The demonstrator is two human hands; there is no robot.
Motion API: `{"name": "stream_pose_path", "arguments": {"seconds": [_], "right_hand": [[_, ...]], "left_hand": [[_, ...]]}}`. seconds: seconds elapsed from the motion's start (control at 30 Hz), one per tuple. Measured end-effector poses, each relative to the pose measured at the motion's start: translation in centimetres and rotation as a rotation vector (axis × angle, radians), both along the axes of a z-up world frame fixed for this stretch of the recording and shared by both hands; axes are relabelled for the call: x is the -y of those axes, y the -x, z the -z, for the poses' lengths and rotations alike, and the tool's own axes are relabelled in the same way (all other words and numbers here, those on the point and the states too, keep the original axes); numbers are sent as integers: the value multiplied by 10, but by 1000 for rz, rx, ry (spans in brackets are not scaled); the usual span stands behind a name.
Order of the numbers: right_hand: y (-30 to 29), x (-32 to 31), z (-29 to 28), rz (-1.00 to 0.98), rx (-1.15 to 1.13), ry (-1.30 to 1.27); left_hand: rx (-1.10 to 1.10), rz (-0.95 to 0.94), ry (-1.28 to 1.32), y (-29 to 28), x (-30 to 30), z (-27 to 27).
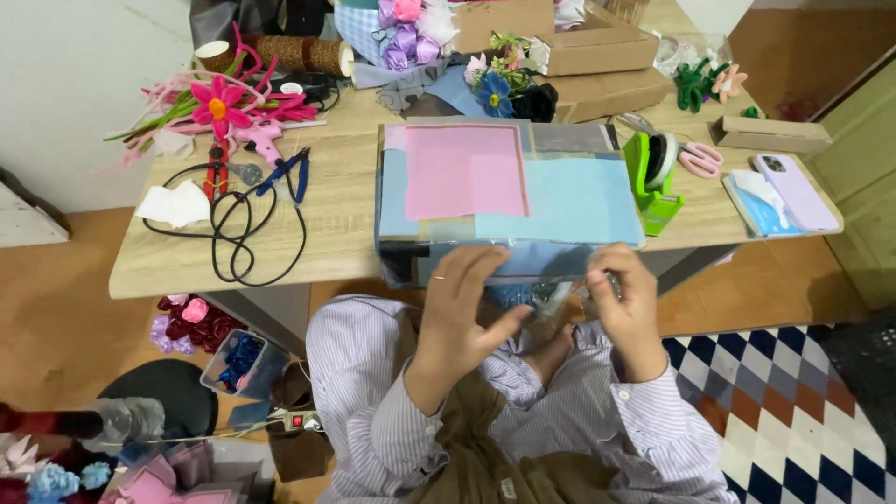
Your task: The person wraps a rectangular box with light blue and pink paper, securing the edges with clear tape. They fold the paper over the box, smooth the surfaces, and apply tape to hold the wrapping in place.
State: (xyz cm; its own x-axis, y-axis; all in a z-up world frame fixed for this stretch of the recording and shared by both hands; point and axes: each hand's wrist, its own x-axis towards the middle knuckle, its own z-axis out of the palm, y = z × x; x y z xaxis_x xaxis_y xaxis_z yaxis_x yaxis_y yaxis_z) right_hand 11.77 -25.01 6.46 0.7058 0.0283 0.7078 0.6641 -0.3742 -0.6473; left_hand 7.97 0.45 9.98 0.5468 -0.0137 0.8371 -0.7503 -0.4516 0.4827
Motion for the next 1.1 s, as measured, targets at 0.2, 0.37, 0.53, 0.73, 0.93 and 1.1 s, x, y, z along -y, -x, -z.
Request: {"name": "stream_pose_path", "arguments": {"seconds": [0.2, 0.37, 0.53, 0.73, 0.93, 1.1], "right_hand": [[12, -47, 13, -289, -2, 133], [18, -58, 15, -380, -62, 205], [24, -59, 7, -392, -114, 242], [22, -61, -29, -259, -195, 331], [-10, -79, -84, -236, -150, 377], [-41, -99, -110, -279, -188, 341]], "left_hand": [[-56, 127, -8, 9, 15, 12], [-380, 272, 212, 17, 5, 14], [-471, 250, 295, 17, 0, 17], [-404, 152, 380, 10, 10, 18], [-4, -163, 313, -33, 9, 6], [143, -474, 253, -71, 5, 12]]}}
